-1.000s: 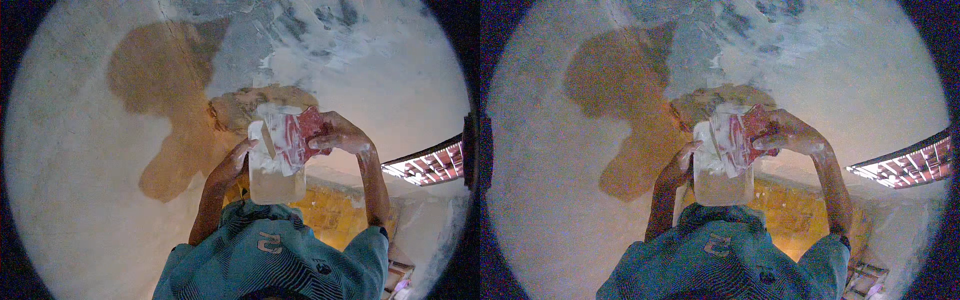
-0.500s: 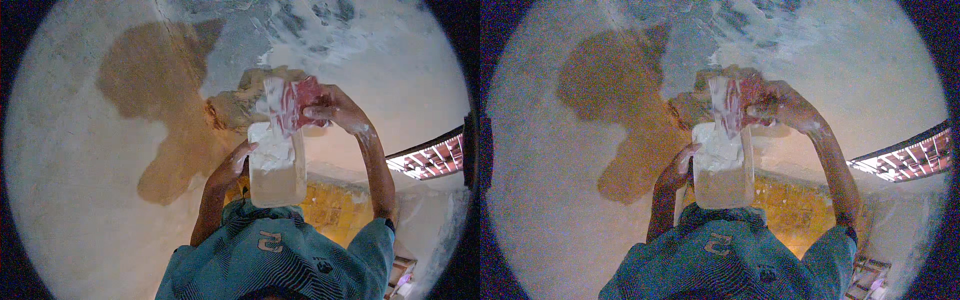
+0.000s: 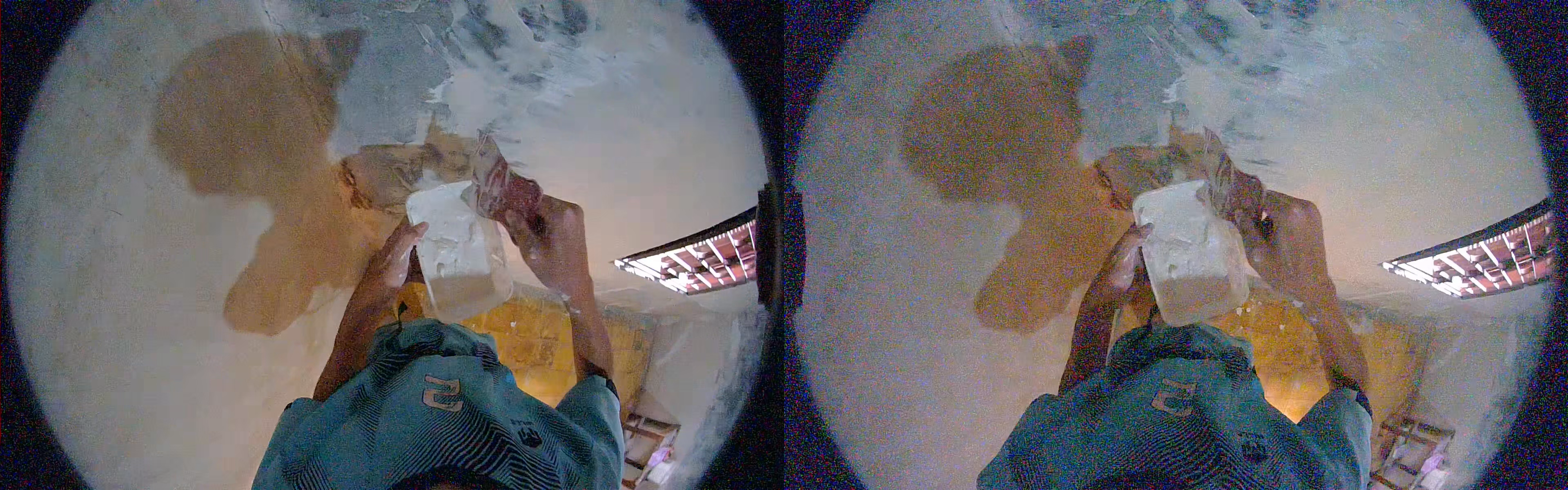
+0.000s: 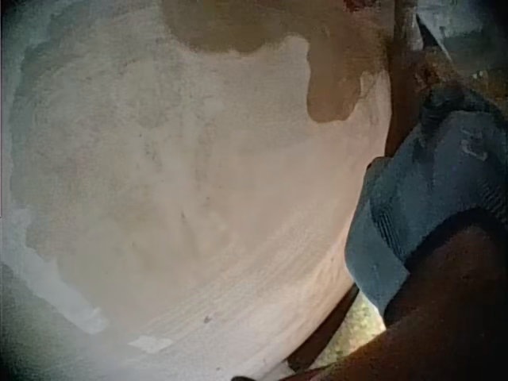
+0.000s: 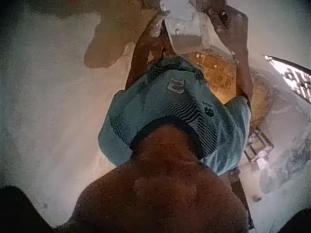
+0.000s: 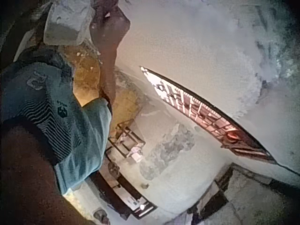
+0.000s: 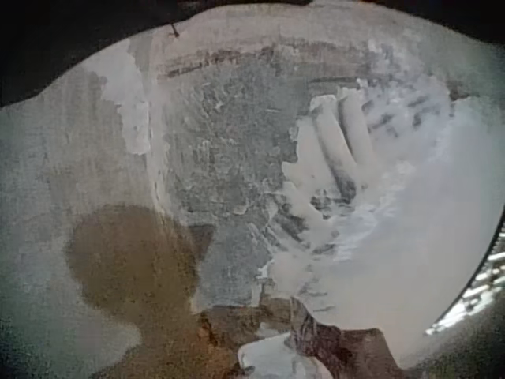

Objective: The person applies putty from a plastic container to a damaged wall surface using a putty knife.

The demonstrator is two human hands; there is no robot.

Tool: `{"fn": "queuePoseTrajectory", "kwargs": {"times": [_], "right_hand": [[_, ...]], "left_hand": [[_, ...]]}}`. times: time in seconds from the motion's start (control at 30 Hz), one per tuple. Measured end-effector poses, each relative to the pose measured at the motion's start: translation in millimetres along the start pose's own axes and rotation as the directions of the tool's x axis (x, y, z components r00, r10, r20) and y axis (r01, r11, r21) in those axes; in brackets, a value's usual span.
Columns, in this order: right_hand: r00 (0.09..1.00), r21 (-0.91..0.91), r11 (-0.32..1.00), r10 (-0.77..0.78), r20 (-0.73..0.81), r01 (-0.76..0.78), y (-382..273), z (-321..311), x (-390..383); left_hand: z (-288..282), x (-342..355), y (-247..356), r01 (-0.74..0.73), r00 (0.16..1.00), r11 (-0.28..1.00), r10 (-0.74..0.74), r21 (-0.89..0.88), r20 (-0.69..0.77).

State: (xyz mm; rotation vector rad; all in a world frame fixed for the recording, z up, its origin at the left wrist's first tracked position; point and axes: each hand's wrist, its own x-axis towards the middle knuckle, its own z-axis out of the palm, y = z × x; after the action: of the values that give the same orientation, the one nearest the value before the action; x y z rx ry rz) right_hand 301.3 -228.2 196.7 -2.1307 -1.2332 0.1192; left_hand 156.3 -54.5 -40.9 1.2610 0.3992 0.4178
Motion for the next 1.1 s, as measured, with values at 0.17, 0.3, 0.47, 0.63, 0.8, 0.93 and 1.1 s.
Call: {"fn": "queuePoseTrajectory", "kwargs": {"times": [0.17,0.3,0.47,0.63,0.8,0.93,1.1], "right_hand": [[0.996,-0.016,0.999,-0.038,-0.075,0.037,-6.3,18.5,-2.7],[0.995,-0.019,0.997,-0.077,-0.059,0.076,-13.8,30.5,-3.5],[0.998,0.085,0.995,-0.055,0.019,0.054,-29.4,34.1,-3.9],[0.991,0.249,0.967,0.011,0.136,-0.045,-12.9,42.5,-4.4],[0.970,0.616,0.759,0.079,0.231,-0.209,8.0,44.2,-1.8],[0.974,0.704,0.674,0.150,0.167,-0.225,9.9,46.7,-16.9],[0.957,0.863,0.449,0.263,0.121,-0.232,11.9,60.1,-36.6]], "left_hand": [[16.0,-9.0,22.8,-0.120,0.990,0.990,0.113,0.071,0.089],[46.3,-18.0,75.3,0.265,0.964,0.938,-0.266,-0.225,0.026],[54.8,-28.5,92.1,0.171,0.981,0.930,-0.190,-0.325,-0.028],[40.5,-33.2,73.8,0.189,0.976,0.956,-0.209,-0.224,-0.065],[27.6,-41.3,75.0,0.238,0.966,0.940,-0.255,-0.245,-0.037],[10.0,-45.1,69.0,0.296,0.949,0.932,-0.311,-0.209,-0.044],[10.3,-55.2,82.0,0.244,0.966,0.901,-0.260,-0.360,0.003]]}}
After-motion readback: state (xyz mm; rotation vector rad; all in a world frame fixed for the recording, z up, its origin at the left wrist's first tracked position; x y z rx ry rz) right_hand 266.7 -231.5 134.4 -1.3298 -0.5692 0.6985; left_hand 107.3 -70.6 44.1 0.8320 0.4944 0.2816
